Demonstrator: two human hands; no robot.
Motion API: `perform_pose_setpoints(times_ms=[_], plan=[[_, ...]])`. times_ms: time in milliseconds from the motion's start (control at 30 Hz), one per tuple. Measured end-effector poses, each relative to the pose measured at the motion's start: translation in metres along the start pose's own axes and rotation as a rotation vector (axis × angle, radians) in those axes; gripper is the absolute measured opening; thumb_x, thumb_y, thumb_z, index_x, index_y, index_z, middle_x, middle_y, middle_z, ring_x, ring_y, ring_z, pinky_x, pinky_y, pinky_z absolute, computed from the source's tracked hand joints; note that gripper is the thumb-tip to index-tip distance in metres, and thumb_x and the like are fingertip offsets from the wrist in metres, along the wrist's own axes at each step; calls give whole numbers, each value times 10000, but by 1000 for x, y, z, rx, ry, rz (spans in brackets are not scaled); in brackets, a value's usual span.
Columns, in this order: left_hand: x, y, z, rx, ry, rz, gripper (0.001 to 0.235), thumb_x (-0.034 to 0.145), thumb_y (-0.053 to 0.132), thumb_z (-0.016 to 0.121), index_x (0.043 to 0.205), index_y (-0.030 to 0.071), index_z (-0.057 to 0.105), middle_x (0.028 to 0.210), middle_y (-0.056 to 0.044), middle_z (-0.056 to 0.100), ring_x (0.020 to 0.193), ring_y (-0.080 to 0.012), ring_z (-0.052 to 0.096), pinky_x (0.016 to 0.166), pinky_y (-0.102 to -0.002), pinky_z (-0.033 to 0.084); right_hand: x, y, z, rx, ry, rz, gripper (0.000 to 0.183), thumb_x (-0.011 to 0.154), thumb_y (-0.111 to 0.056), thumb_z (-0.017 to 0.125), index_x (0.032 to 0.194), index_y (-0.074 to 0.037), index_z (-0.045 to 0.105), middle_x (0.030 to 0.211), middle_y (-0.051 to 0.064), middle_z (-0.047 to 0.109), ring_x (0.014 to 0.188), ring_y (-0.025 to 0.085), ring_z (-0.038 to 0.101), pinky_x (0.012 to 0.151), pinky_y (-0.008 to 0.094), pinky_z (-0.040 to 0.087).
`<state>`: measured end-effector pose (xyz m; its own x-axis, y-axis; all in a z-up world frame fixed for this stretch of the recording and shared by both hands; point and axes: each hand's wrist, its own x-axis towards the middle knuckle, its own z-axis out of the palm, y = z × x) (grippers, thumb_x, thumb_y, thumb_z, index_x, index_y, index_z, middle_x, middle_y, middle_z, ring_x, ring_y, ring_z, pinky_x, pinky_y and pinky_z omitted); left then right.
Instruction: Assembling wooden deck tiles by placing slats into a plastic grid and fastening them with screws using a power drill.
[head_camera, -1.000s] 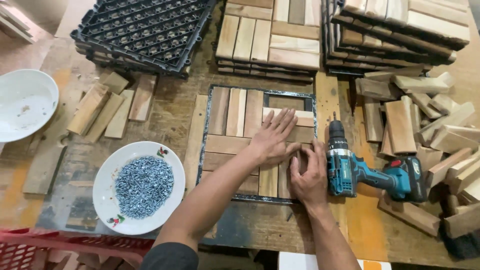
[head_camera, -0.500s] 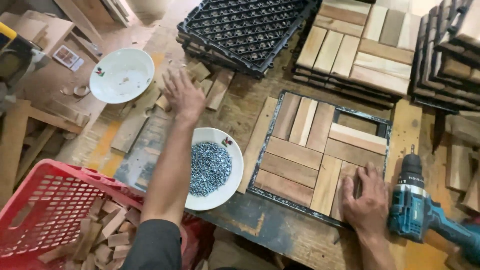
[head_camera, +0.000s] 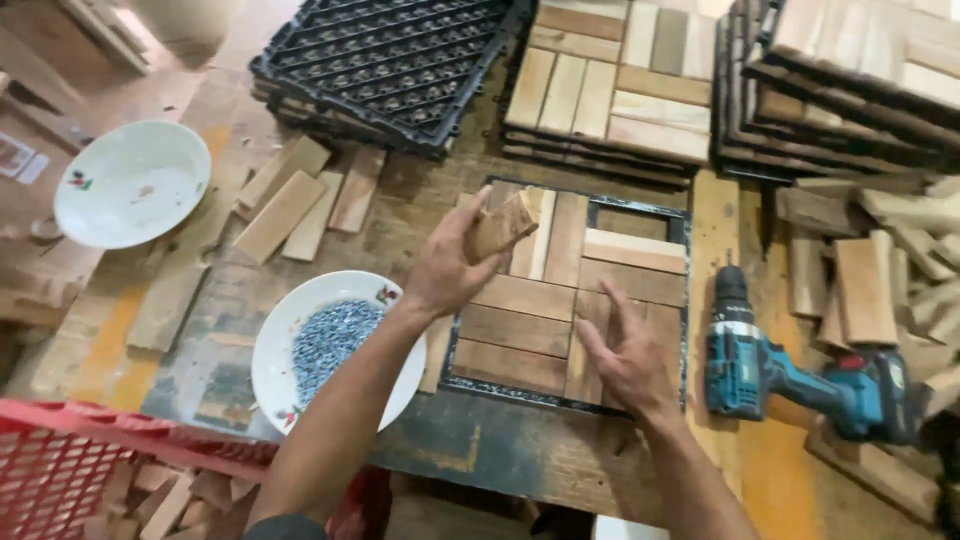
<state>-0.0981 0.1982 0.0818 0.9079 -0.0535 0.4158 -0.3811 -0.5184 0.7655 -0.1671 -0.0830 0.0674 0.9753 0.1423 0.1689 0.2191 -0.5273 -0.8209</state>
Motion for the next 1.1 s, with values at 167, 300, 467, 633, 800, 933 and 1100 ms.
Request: perform_pose_setpoints(times_ms=[167, 300, 467, 633, 800, 933, 1100], plan=[[10, 45, 96, -918, -217, -269, 793, 836, 10, 777, 1545, 86, 429, 1293, -184, 653, 1205, -351, 650, 1022, -544, 537, 15, -40, 2, 419, 35, 100, 568, 915, -178, 753, 1436, -90, 543, 1346, 179, 595, 1284, 326, 507, 1093, 510, 403], [24, 26, 139, -1271, -100, -385, 701, 871, -175, 538, 1516, 98, 521, 1415, -160, 639, 1289, -328, 629, 987, -380, 596, 24, -9, -30, 250, 188, 85, 509, 944, -157, 753, 1435, -139, 619, 1192, 138, 719, 1076, 204, 673, 984, 385, 528], [17, 37, 152, -916, -138, -442, 592, 869, -50, 578, 1440, 104, 590, 1366, -197, 663, 1197, -339, 681, 946, -425, 615, 27, 10, -30, 234, 69, -3, 553, 916, -106, 754, 1449, -112, 607, 1320, 184, 673, 1248, 291, 644, 1058, 452, 513], [17, 79, 122, -490, -286, -367, 536, 887, 300, 759, 1341, 32, 668, 1244, -206, 718, 1221, -349, 670, 1016, -437, 563, 24, 9, -25, 158, 128, -36, 528, 938, -148, 736, 1449, -99, 613, 1345, 196, 682, 1229, 303, 650, 1028, 461, 527], [17, 60, 113, -294, -498, -454, 510, 874, 259, 731, 1381, 233, 684, 1261, 13, 745, 1232, -174, 675, 1038, -339, 548, 27, 13, -14, 237, 267, 42, 567, 909, -50, 696, 1458, -73, 556, 1366, 177, 673, 1185, 318, 680, 1008, 446, 551], [50, 48, 109, -158, -561, -319, 384, 854, 309, 740, 1223, 207, 771, 1112, -78, 795, 1151, -298, 716, 983, -429, 587, 35, 47, -15, 44, 380, -79, 721, 900, -75, 722, 1555, -34, 423, 1603, 255, 387, 1356, 409, 516, 1111, 496, 454], [80, 21, 133, 143, -592, -40, 319, 851, 253, 791, 1168, 215, 798, 1091, -57, 796, 1129, -283, 728, 1031, -460, 563, 61, 74, -16, -244, 269, -127, 592, 904, -243, 773, 1472, -196, 614, 1408, 177, 574, 1293, 409, 569, 1099, 561, 447]])
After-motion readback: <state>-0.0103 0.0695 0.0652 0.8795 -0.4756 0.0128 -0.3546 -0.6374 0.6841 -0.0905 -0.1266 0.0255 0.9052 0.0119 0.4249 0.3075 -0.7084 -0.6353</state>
